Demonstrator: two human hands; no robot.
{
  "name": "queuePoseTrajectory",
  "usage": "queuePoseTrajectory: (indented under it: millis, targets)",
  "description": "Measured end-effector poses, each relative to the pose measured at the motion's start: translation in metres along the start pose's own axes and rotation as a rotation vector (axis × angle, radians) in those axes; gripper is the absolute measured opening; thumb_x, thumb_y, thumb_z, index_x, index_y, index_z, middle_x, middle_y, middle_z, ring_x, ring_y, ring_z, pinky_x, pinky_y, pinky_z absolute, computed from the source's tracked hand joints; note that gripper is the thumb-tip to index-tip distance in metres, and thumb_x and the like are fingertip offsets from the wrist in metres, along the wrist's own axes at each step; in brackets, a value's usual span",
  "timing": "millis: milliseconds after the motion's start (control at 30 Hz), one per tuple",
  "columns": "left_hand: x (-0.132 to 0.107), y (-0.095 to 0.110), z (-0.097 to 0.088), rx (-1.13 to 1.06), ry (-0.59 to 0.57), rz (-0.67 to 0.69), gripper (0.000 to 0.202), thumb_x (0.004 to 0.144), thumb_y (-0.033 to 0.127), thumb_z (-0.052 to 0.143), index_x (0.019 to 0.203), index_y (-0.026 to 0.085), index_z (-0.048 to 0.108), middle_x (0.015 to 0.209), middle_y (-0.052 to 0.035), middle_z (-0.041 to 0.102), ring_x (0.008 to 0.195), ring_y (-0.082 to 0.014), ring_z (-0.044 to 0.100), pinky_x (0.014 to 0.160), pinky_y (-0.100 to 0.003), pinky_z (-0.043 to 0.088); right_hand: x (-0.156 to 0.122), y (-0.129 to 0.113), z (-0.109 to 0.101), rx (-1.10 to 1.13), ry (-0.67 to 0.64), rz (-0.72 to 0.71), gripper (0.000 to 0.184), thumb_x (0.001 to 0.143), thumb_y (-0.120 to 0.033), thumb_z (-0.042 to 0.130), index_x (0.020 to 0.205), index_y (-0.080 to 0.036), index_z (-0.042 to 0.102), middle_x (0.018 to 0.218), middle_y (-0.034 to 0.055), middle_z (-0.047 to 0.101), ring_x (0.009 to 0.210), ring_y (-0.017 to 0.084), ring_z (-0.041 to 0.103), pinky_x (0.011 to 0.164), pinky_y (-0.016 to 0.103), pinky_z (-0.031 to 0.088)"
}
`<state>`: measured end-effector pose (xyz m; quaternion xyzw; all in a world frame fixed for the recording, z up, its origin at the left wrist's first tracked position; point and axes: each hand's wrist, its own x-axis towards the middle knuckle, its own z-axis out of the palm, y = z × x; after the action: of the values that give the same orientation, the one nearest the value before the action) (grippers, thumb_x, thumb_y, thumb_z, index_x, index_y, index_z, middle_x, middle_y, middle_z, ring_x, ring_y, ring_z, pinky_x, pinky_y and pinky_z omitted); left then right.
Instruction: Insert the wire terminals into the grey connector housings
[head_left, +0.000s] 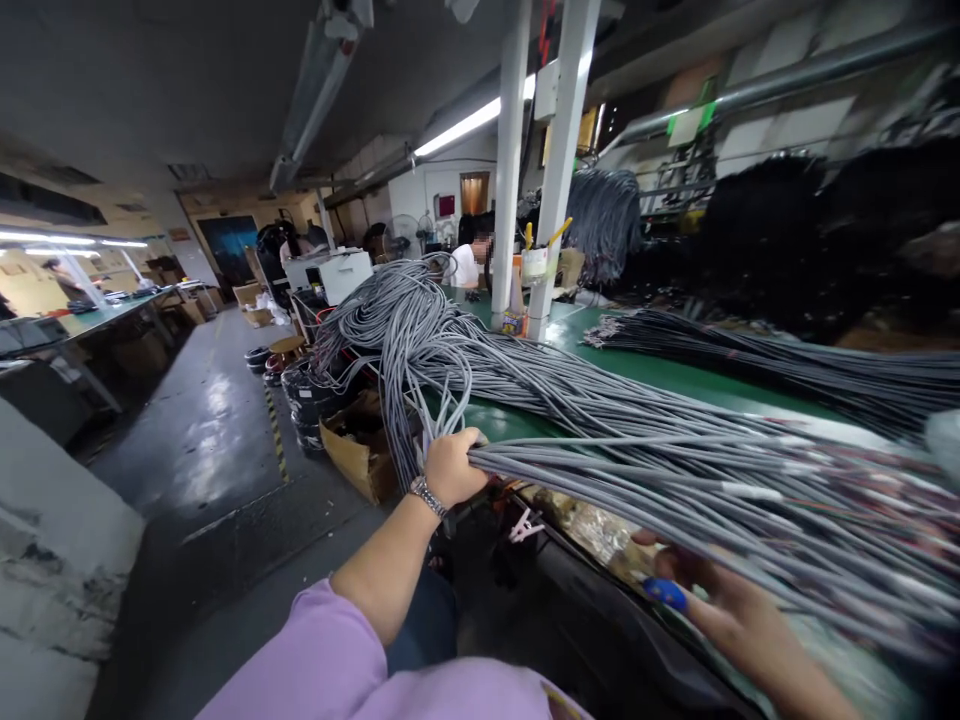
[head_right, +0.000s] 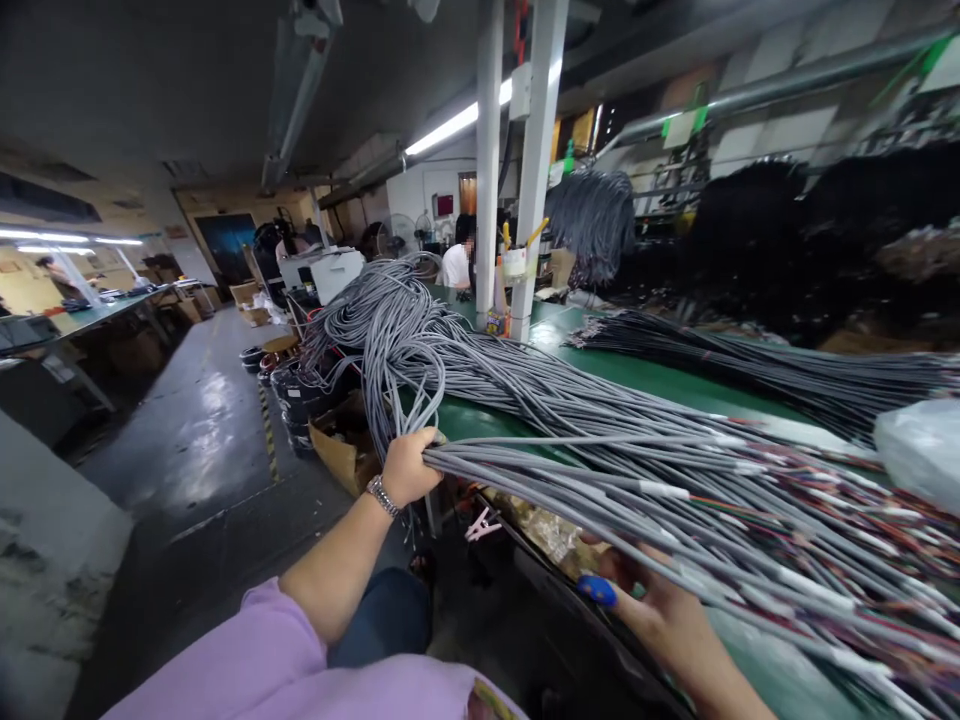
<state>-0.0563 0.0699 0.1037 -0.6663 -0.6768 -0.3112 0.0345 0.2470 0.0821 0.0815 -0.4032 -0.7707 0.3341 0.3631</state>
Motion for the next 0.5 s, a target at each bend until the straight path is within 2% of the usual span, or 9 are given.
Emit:
queuePoseTrajectory:
  millis: [67,100,167,233,267,333,367,400,500]
  targets:
    - [-0.008,-0.007,-0.004,-0.015,0.012,-0.023,0.014,0.068,0.024,0.056,0.082,0.025,0.056,0.076,0.0,0.067,0.076,-0.02,0.064,0.065,-0.028,0.046,0.006,0.005,0.021,0.277,-0.099,0.023,0.063,0.062,-0.072,0.059,0.098,-0.021,0.067,0.074,0.0094,0.065,0.069,0.027,0.063,0.062,0.039,0.054]
    - [-0.013,-0.011,-0.005,-0.022,0.015,-0.018,0.013,0.068,0.023,0.056,0.08,0.025,0.056,0.075,0.0,0.067,0.076,-0.0196,0.063,0.065,-0.028,0.046,0.006,0.003,0.032,0.392,-0.099,0.062,0.055,0.067,-0.067,0.06,0.099,-0.022,0.066,0.087,0.0115,0.068,0.084,0.03,0.065,0.072,0.041,0.055]
    - [-0.024,-0.02,-0.006,-0.025,0.025,-0.011,0.012,0.068,0.023,0.056,0.08,0.024,0.056,0.073,-0.0003,0.066,0.073,-0.0193,0.063,0.064,-0.028,0.045,0.003,-0.011,0.056,0.667,-0.127,0.109,0.047,0.076,-0.06,0.056,0.109,-0.028,0.063,0.119,0.0099,0.062,0.116,0.031,0.054,0.091,0.046,0.049]
    - [-0.036,-0.03,-0.006,0.001,0.015,0.003,0.01,0.068,0.023,0.056,0.078,0.024,0.055,0.071,-0.0008,0.066,0.072,-0.0201,0.063,0.063,-0.028,0.045,0.004,-0.033,0.078,0.955,-0.053,0.155,0.044,0.079,-0.062,0.05,0.107,-0.031,0.063,0.125,0.0059,0.06,0.123,0.029,0.049,0.099,0.048,0.043]
    - [-0.042,-0.035,-0.006,0.013,0.014,0.02,0.01,0.067,0.023,0.056,0.077,0.024,0.056,0.072,-0.0014,0.066,0.073,-0.0206,0.063,0.064,-0.029,0.046,0.007,-0.045,0.088,0.995,-0.029,0.156,0.045,0.081,-0.063,0.045,0.108,-0.031,0.063,0.128,0.0041,0.058,0.124,0.027,0.048,0.102,0.048,0.041]
    - [-0.055,-0.047,-0.005,0.035,0.035,0.056,0.01,0.068,0.023,0.056,0.077,0.022,0.057,0.071,-0.003,0.066,0.073,-0.0222,0.063,0.065,-0.031,0.047,0.015,-0.064,0.101,1.05,0.04,0.169,0.046,0.081,-0.062,0.047,0.113,-0.03,0.06,0.128,0.0029,0.058,0.123,0.025,0.05,0.104,0.045,0.039]
    - [-0.062,-0.054,-0.006,0.042,0.052,0.082,0.011,0.066,0.02,0.056,0.078,0.022,0.058,0.072,-0.0039,0.066,0.074,-0.0228,0.063,0.067,-0.032,0.047,0.019,-0.072,0.107,1.147,0.108,0.213,0.045,0.079,-0.058,0.055,0.112,-0.028,0.06,0.125,0.0033,0.061,0.121,0.024,0.052,0.104,0.044,0.039]
    - [-0.069,-0.062,-0.006,0.038,0.077,0.117,0.017,0.066,0.017,0.055,0.081,0.021,0.059,0.077,-0.0052,0.067,0.078,-0.0231,0.063,0.07,-0.033,0.048,0.023,-0.077,0.111,1.24,0.192,0.247,0.043,0.077,-0.055,0.06,0.109,-0.026,0.062,0.12,0.0038,0.063,0.118,0.024,0.054,0.104,0.042,0.04]
    - [-0.093,-0.09,-0.009,0.034,0.109,0.221,0.022,0.066,0.013,0.052,0.085,0.019,0.06,0.081,-0.0072,0.068,0.078,-0.0232,0.063,0.073,-0.035,0.049,0.022,-0.084,0.125,1.4,0.256,0.316,0.031,0.071,-0.042,0.071,0.092,-0.02,0.067,0.097,0.0042,0.07,0.102,0.023,0.062,0.097,0.038,0.045]
